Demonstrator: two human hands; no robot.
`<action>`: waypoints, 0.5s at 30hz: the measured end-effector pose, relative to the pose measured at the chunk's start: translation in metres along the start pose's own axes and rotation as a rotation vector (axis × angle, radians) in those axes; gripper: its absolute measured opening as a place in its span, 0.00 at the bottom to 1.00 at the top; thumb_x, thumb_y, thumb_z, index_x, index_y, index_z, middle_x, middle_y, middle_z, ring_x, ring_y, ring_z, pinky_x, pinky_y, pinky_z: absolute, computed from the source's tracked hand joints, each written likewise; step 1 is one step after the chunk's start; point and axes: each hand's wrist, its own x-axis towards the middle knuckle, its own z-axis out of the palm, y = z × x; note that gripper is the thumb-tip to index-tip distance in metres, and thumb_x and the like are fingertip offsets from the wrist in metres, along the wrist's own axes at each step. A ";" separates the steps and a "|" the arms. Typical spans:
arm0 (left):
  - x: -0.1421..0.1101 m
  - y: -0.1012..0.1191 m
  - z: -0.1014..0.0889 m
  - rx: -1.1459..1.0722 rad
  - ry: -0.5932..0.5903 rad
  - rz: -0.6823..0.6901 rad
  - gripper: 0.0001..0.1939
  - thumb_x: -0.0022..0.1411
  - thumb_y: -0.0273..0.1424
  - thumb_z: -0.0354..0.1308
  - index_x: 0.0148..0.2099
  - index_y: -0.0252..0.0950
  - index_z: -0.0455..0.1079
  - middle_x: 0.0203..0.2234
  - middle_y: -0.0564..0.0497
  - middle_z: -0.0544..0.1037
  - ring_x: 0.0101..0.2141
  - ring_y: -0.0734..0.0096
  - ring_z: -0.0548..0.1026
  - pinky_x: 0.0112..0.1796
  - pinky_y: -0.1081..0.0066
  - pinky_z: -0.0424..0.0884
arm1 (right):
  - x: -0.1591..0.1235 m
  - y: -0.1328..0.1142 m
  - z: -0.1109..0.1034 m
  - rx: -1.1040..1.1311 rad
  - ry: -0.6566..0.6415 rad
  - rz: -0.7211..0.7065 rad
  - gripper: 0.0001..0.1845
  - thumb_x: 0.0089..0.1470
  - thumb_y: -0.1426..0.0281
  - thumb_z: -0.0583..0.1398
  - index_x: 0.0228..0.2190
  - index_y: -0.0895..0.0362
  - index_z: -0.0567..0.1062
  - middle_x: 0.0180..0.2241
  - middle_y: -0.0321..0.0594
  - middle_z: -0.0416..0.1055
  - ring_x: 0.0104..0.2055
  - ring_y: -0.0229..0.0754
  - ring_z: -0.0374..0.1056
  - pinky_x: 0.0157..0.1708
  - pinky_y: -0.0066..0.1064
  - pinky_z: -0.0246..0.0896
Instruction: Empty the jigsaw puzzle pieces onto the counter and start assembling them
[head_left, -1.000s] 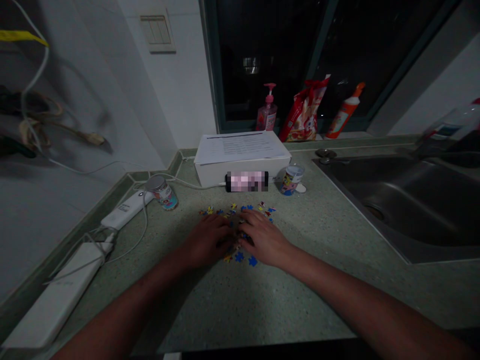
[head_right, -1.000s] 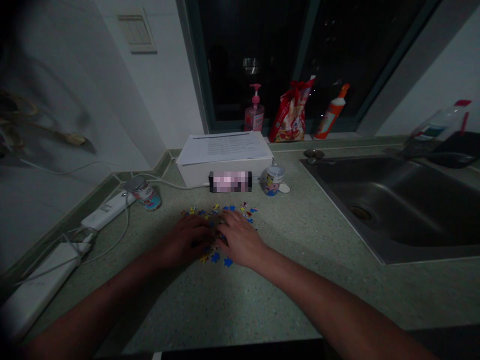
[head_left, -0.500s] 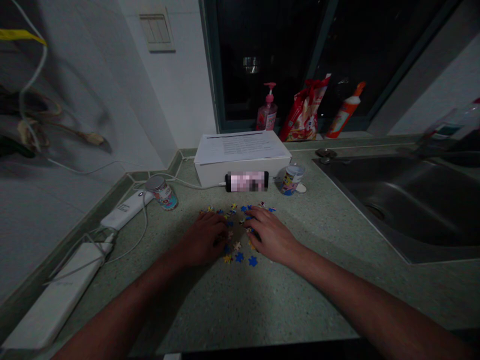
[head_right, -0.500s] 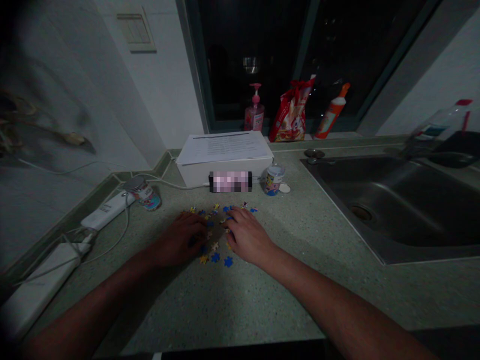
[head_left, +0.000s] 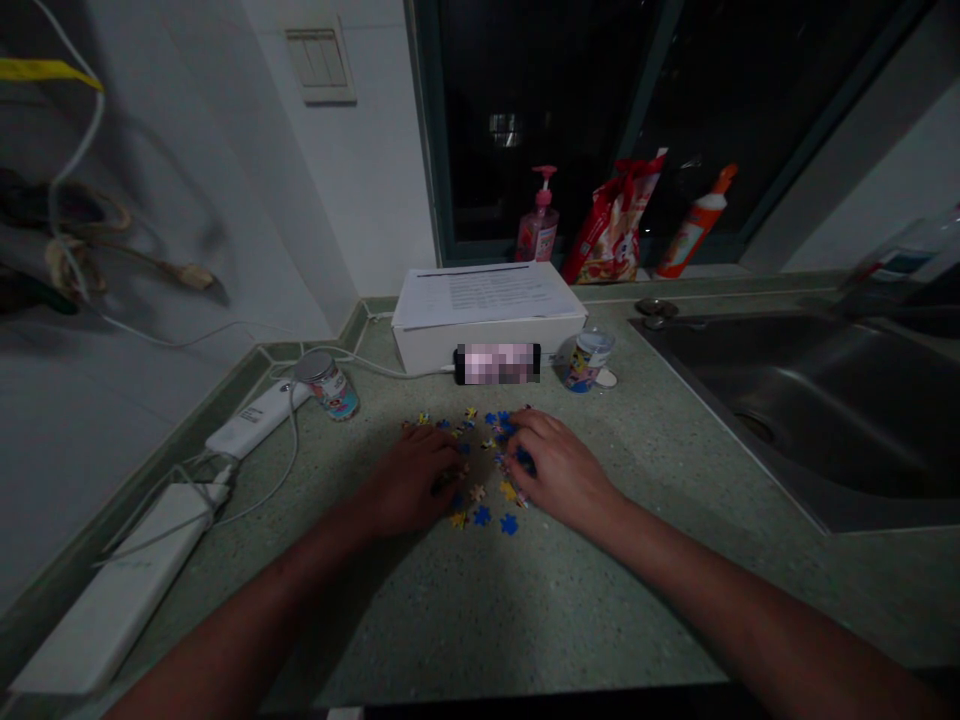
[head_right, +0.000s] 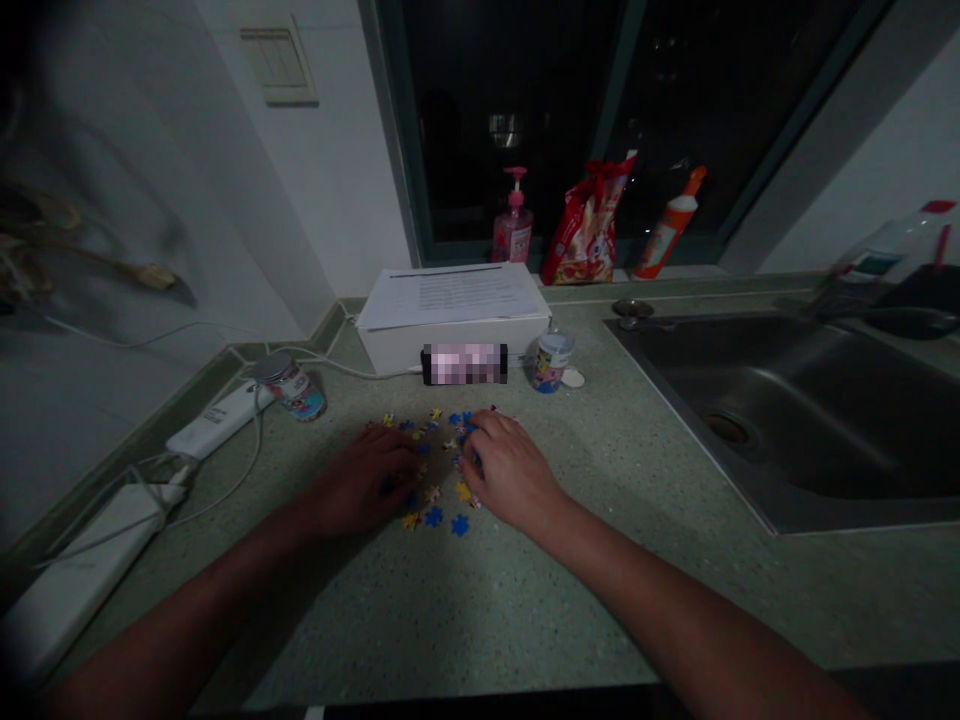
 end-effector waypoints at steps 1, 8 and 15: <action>0.000 0.001 0.000 -0.003 0.000 0.010 0.05 0.67 0.27 0.62 0.45 0.40 0.77 0.45 0.48 0.81 0.48 0.55 0.76 0.52 0.53 0.67 | 0.000 0.000 0.000 -0.002 -0.009 -0.010 0.02 0.62 0.74 0.65 0.37 0.55 0.79 0.54 0.53 0.77 0.60 0.58 0.71 0.61 0.57 0.68; 0.003 0.005 0.000 -0.011 -0.005 0.028 0.06 0.68 0.27 0.60 0.42 0.40 0.78 0.43 0.48 0.82 0.45 0.57 0.77 0.50 0.55 0.68 | -0.001 0.001 0.004 -0.008 -0.082 -0.080 0.06 0.63 0.73 0.66 0.41 0.55 0.83 0.53 0.51 0.78 0.61 0.57 0.71 0.63 0.56 0.67; 0.002 0.005 0.001 0.010 -0.010 0.027 0.06 0.69 0.27 0.60 0.43 0.40 0.78 0.43 0.48 0.82 0.46 0.57 0.77 0.50 0.55 0.68 | -0.002 0.000 0.007 -0.012 -0.104 -0.047 0.10 0.61 0.71 0.69 0.45 0.56 0.83 0.54 0.52 0.77 0.61 0.58 0.71 0.63 0.54 0.67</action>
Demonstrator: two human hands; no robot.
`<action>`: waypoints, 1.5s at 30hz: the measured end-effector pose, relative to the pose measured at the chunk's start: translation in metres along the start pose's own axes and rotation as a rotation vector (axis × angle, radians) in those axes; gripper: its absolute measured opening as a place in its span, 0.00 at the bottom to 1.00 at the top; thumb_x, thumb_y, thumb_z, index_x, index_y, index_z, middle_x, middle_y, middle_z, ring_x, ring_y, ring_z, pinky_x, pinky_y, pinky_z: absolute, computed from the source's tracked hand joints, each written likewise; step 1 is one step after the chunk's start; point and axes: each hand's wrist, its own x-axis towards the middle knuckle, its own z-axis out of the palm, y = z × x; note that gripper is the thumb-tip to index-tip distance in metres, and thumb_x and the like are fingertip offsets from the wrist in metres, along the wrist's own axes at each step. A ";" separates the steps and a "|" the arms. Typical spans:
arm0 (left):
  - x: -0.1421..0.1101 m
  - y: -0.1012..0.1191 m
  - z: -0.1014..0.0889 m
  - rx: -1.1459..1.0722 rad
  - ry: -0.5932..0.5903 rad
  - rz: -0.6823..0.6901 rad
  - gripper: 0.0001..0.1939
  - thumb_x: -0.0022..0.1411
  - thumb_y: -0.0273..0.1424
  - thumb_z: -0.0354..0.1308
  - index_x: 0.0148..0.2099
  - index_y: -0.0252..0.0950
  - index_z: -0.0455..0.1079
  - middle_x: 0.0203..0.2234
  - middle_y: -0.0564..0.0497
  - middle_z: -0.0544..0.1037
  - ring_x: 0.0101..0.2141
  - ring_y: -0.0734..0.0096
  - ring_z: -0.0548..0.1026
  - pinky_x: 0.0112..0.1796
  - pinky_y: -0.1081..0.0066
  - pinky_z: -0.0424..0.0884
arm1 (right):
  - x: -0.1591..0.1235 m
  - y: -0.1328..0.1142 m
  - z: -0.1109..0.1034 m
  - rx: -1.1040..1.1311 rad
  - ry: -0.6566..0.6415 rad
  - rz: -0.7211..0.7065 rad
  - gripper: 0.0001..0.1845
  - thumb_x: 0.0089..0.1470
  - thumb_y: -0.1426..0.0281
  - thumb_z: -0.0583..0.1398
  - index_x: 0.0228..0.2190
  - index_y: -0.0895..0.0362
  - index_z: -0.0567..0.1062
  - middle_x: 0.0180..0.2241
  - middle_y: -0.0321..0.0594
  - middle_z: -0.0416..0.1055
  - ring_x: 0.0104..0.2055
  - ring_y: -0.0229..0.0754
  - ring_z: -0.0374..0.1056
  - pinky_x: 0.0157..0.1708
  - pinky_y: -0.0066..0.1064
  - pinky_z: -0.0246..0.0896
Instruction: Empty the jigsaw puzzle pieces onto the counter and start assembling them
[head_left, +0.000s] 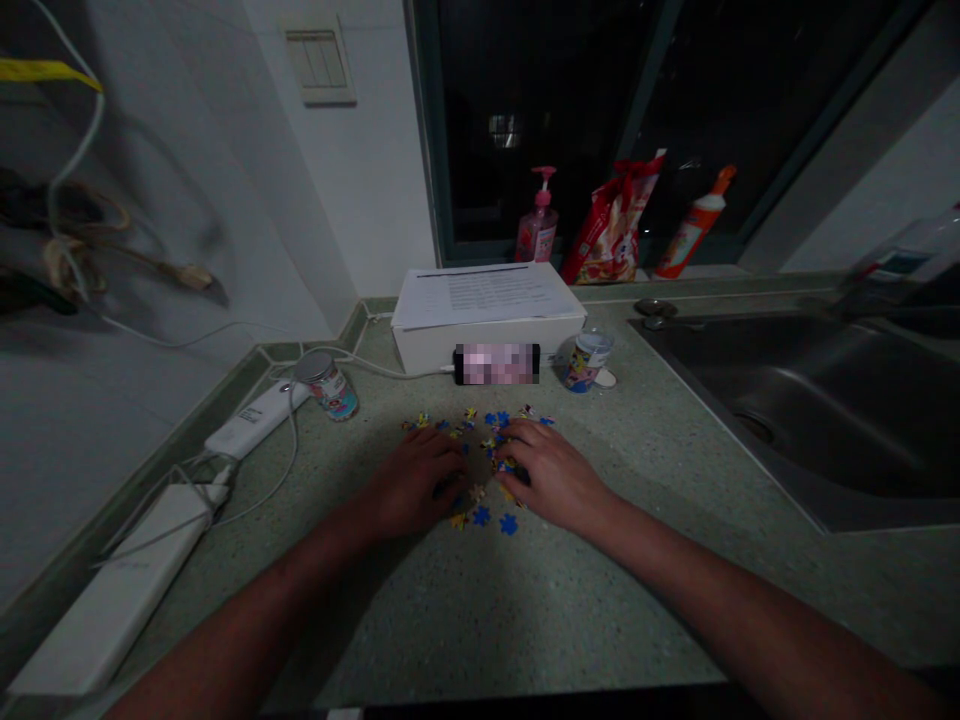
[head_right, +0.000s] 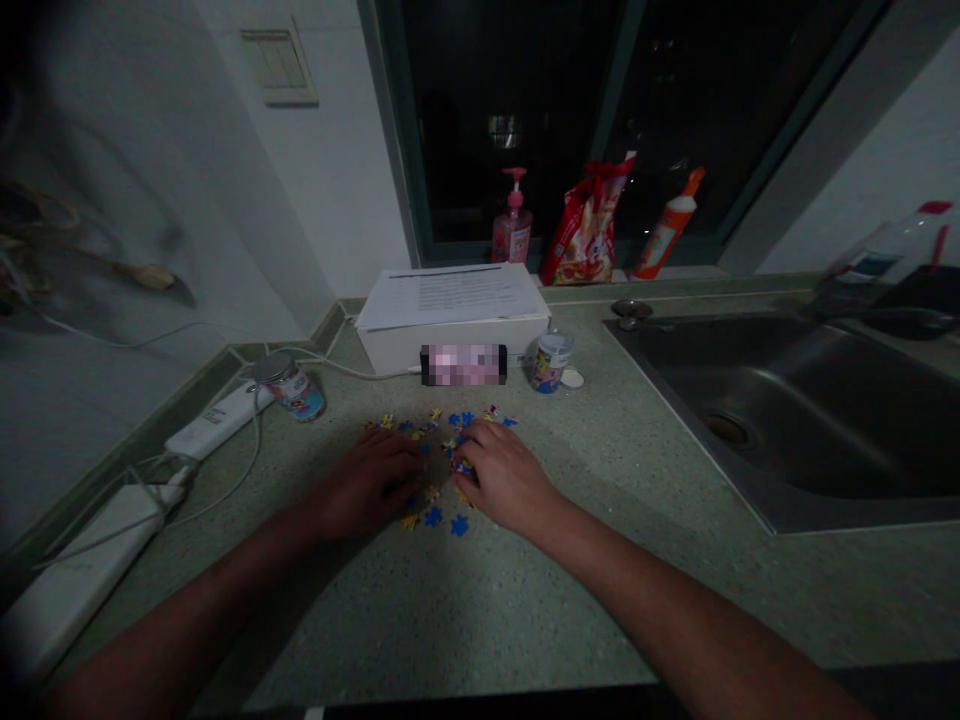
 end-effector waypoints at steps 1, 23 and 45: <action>0.000 0.000 0.000 0.003 -0.001 -0.004 0.06 0.69 0.27 0.60 0.43 0.40 0.78 0.43 0.48 0.82 0.46 0.56 0.77 0.50 0.55 0.68 | 0.000 0.000 0.000 0.002 -0.002 -0.003 0.09 0.62 0.71 0.69 0.45 0.56 0.83 0.55 0.53 0.77 0.61 0.58 0.71 0.64 0.54 0.67; 0.000 -0.005 0.008 0.054 0.007 -0.031 0.08 0.72 0.28 0.61 0.50 0.39 0.80 0.45 0.47 0.82 0.48 0.55 0.76 0.51 0.54 0.69 | 0.001 -0.002 -0.002 0.013 -0.005 -0.082 0.12 0.62 0.78 0.65 0.47 0.57 0.83 0.55 0.53 0.77 0.62 0.56 0.71 0.63 0.53 0.68; 0.002 -0.002 0.018 -0.001 0.076 -0.079 0.08 0.70 0.26 0.63 0.48 0.41 0.82 0.46 0.47 0.83 0.49 0.53 0.77 0.53 0.51 0.71 | 0.001 -0.002 0.000 0.006 -0.012 -0.057 0.07 0.62 0.75 0.66 0.43 0.57 0.82 0.53 0.51 0.78 0.61 0.56 0.72 0.62 0.52 0.69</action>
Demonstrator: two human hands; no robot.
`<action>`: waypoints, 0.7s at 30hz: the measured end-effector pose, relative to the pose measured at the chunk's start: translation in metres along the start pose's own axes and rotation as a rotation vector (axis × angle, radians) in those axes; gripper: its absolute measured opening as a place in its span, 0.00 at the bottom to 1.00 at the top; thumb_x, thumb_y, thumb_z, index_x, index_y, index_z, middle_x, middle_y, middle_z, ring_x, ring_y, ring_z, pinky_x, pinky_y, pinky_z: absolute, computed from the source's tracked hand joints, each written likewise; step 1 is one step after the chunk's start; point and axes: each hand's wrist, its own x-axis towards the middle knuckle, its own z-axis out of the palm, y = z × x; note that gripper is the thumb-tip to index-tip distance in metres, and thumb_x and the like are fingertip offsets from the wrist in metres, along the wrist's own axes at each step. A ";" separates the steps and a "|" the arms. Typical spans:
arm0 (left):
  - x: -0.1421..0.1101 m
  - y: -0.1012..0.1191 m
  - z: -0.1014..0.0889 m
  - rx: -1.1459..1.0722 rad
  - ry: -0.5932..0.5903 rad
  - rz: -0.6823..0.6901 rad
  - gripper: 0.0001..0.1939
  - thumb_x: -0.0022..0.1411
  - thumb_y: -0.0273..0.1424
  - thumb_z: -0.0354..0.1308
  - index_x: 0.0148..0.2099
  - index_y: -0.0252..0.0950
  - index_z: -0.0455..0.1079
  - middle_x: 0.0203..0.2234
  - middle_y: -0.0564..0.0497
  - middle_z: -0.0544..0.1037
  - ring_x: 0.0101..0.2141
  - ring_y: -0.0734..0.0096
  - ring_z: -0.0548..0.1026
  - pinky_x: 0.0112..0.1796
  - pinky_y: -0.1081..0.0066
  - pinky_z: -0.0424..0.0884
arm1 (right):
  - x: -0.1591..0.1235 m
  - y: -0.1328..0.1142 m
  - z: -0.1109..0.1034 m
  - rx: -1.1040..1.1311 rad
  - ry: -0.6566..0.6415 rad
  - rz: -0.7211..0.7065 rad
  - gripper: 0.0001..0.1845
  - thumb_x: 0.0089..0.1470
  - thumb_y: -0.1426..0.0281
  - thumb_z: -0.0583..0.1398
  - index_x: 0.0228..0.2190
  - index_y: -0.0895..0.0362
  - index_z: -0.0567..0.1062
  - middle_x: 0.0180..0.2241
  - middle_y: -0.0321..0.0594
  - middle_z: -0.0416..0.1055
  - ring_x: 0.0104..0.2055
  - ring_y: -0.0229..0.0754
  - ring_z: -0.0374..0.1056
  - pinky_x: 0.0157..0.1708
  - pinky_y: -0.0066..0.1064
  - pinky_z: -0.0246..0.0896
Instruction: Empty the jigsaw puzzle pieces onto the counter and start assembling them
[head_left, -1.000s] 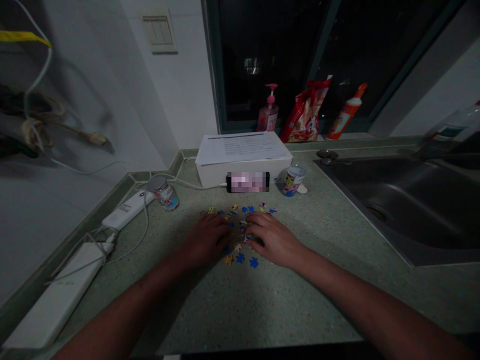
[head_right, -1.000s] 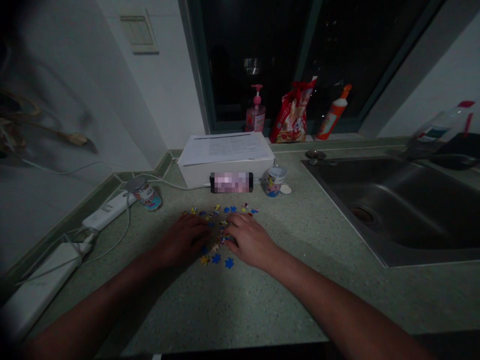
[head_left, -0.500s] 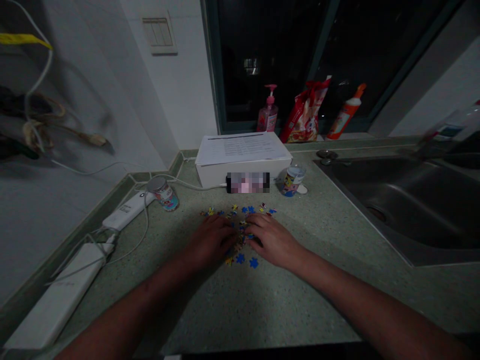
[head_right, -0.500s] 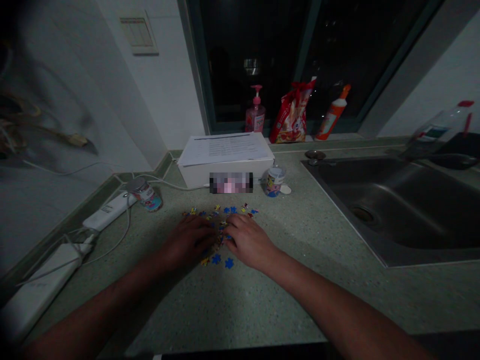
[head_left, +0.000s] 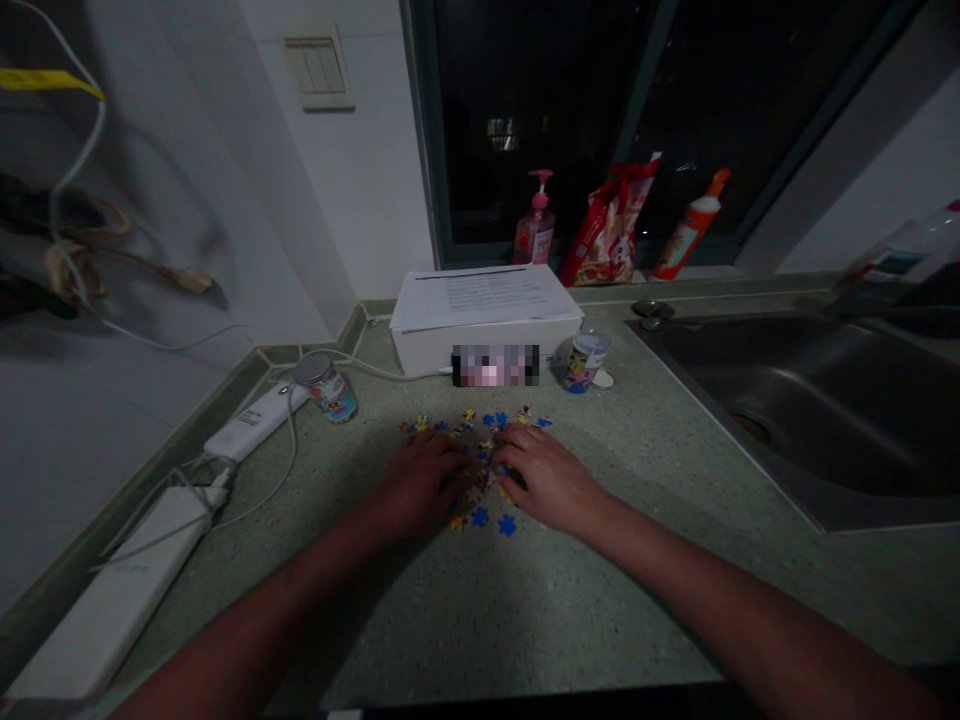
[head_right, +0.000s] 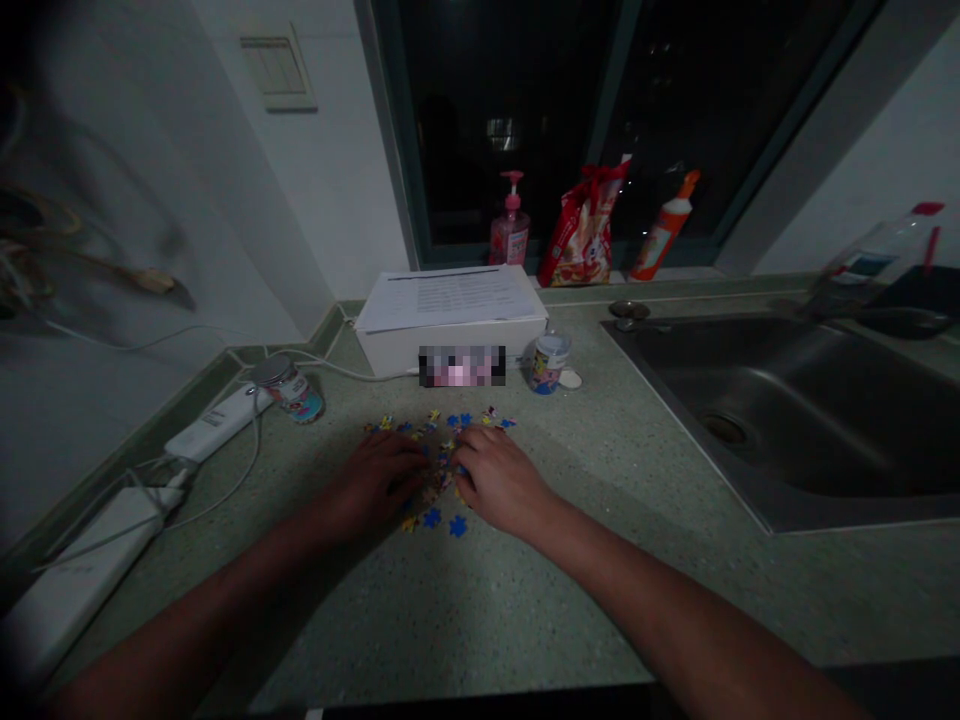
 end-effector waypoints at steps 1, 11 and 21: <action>0.000 0.001 -0.001 0.001 -0.008 0.000 0.09 0.70 0.26 0.63 0.48 0.41 0.82 0.46 0.47 0.83 0.49 0.53 0.77 0.53 0.50 0.71 | 0.000 -0.001 0.000 0.008 -0.003 -0.001 0.07 0.62 0.74 0.66 0.43 0.57 0.82 0.53 0.51 0.78 0.61 0.56 0.71 0.62 0.52 0.69; 0.001 0.000 0.000 -0.033 0.013 -0.023 0.06 0.68 0.25 0.64 0.46 0.40 0.78 0.44 0.47 0.82 0.48 0.53 0.77 0.53 0.52 0.71 | 0.001 -0.008 -0.001 0.025 -0.016 0.015 0.07 0.62 0.71 0.68 0.43 0.57 0.83 0.53 0.51 0.78 0.60 0.56 0.72 0.61 0.52 0.68; 0.002 -0.004 -0.001 0.027 0.043 0.007 0.06 0.69 0.25 0.62 0.42 0.40 0.79 0.42 0.49 0.83 0.46 0.56 0.76 0.51 0.55 0.68 | 0.003 -0.009 0.002 0.060 -0.019 0.045 0.05 0.61 0.73 0.69 0.40 0.57 0.82 0.52 0.50 0.79 0.59 0.56 0.73 0.61 0.51 0.68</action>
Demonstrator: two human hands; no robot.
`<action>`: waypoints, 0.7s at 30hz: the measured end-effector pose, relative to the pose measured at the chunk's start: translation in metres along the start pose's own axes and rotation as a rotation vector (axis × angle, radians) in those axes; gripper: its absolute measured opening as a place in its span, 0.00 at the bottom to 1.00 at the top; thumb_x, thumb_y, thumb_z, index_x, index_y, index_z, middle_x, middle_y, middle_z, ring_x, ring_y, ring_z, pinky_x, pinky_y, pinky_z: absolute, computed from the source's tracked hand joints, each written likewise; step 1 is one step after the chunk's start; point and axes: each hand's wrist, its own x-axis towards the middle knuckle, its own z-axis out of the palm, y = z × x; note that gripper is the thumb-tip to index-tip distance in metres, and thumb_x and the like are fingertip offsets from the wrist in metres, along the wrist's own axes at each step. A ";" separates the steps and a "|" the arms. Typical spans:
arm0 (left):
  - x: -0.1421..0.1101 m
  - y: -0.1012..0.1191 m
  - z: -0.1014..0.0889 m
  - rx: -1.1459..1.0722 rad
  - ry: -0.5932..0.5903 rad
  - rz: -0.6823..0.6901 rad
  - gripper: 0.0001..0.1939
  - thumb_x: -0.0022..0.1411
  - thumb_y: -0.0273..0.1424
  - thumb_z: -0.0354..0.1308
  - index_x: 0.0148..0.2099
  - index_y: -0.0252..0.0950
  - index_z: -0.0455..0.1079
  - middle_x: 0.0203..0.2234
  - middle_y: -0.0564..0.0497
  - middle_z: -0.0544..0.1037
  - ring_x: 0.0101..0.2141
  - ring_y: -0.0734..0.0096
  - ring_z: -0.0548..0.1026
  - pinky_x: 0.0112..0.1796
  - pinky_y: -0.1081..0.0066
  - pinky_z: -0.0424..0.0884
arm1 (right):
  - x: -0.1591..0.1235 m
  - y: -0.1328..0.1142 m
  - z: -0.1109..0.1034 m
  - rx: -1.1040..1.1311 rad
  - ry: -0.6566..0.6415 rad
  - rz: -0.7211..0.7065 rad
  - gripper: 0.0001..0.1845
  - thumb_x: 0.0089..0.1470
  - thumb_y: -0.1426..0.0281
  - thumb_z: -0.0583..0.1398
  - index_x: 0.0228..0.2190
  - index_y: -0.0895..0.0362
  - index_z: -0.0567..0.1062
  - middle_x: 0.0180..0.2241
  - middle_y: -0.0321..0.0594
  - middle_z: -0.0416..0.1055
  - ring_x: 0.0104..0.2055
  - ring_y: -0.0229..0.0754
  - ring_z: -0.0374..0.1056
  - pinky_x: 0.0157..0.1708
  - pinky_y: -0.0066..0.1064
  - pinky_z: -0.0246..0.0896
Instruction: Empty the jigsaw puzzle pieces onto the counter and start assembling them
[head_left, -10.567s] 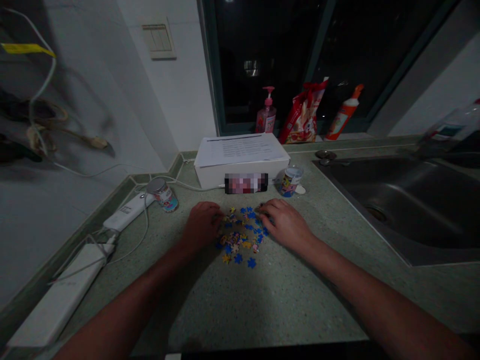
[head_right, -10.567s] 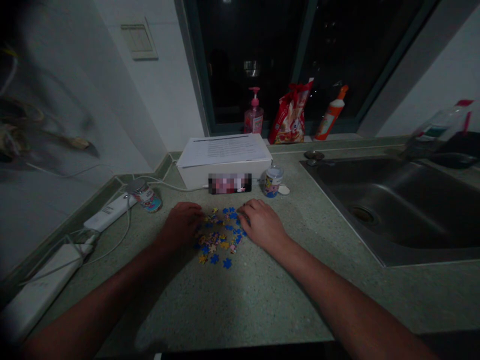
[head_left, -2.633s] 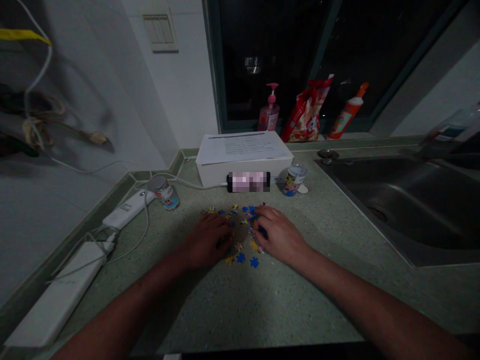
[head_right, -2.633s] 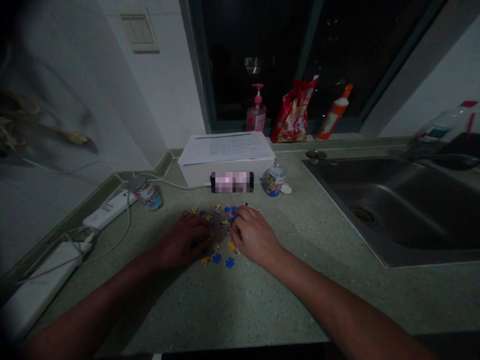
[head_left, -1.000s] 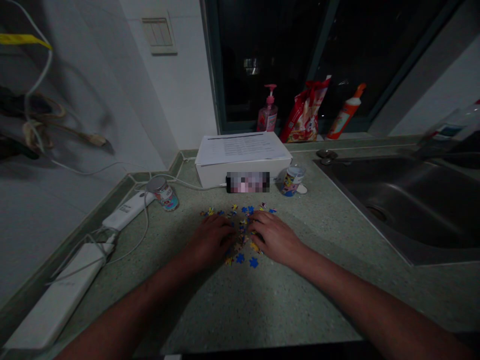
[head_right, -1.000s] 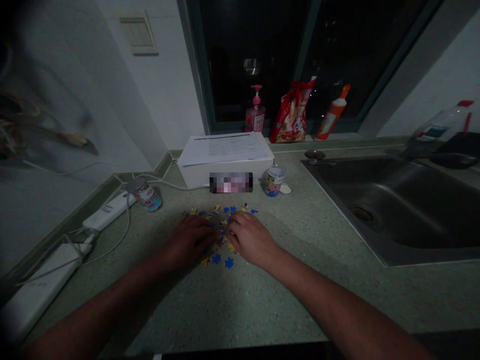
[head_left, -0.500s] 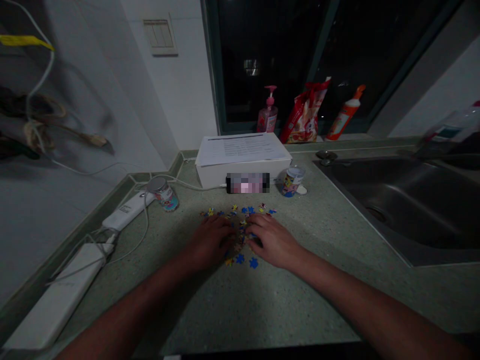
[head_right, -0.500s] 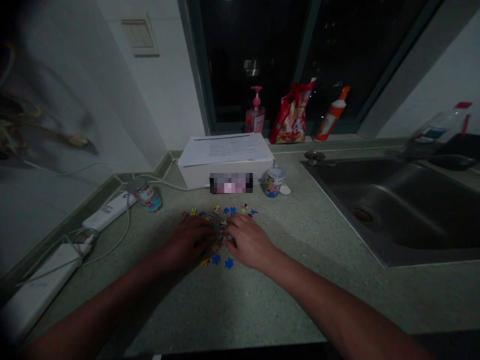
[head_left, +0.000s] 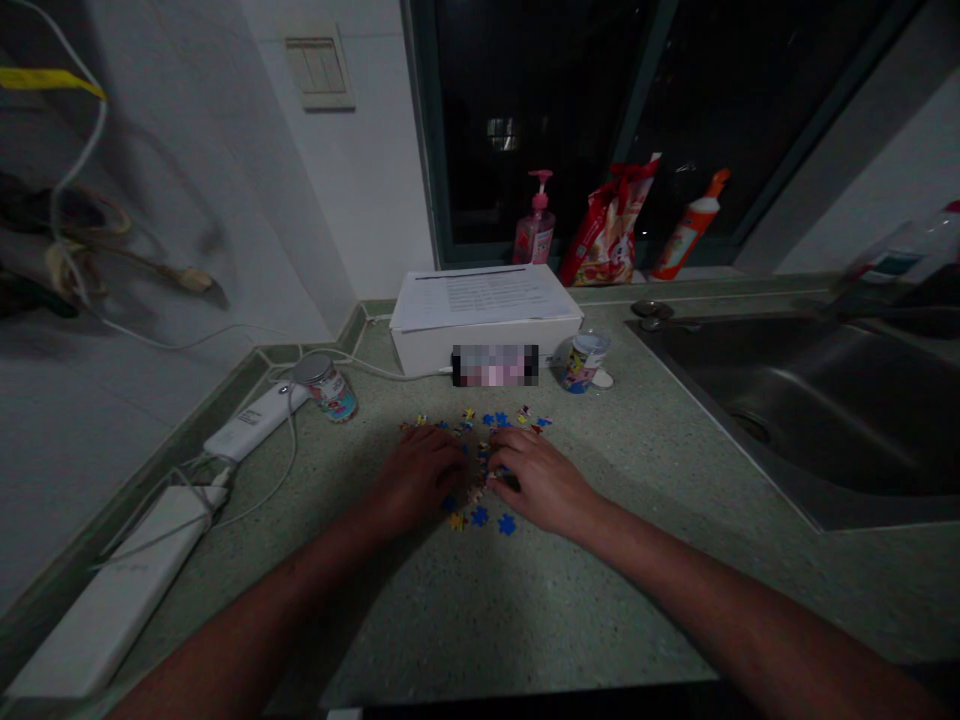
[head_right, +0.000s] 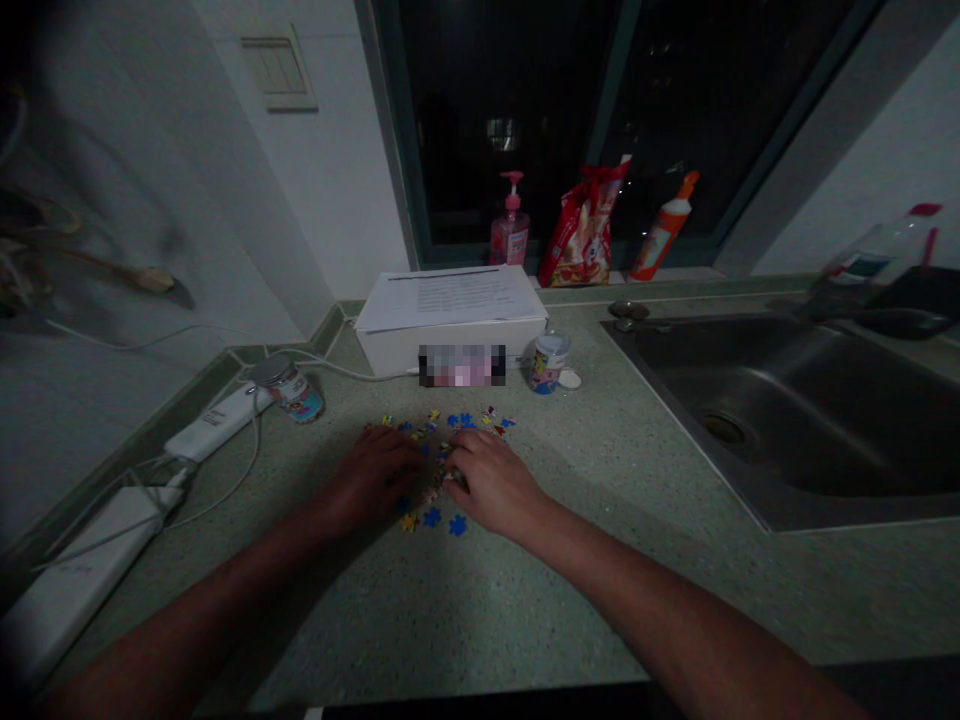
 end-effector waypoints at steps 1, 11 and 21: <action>0.000 0.000 -0.001 -0.001 0.001 0.024 0.06 0.69 0.25 0.62 0.42 0.40 0.80 0.43 0.49 0.83 0.46 0.56 0.76 0.51 0.54 0.68 | 0.000 0.000 0.000 0.003 0.005 0.003 0.05 0.61 0.73 0.69 0.40 0.57 0.82 0.52 0.50 0.79 0.59 0.56 0.73 0.61 0.52 0.68; -0.001 0.009 0.001 -0.035 0.041 0.163 0.10 0.72 0.28 0.61 0.52 0.41 0.80 0.45 0.47 0.83 0.46 0.57 0.77 0.50 0.54 0.71 | 0.001 0.005 0.005 0.013 0.040 -0.011 0.06 0.60 0.77 0.68 0.39 0.56 0.78 0.51 0.49 0.78 0.59 0.55 0.73 0.60 0.52 0.68; -0.002 0.005 0.005 -0.009 0.063 0.178 0.09 0.73 0.29 0.61 0.52 0.39 0.79 0.44 0.46 0.83 0.45 0.56 0.77 0.49 0.54 0.73 | 0.002 0.007 0.003 0.049 0.068 -0.024 0.09 0.59 0.80 0.66 0.35 0.55 0.76 0.46 0.46 0.79 0.54 0.52 0.74 0.58 0.49 0.70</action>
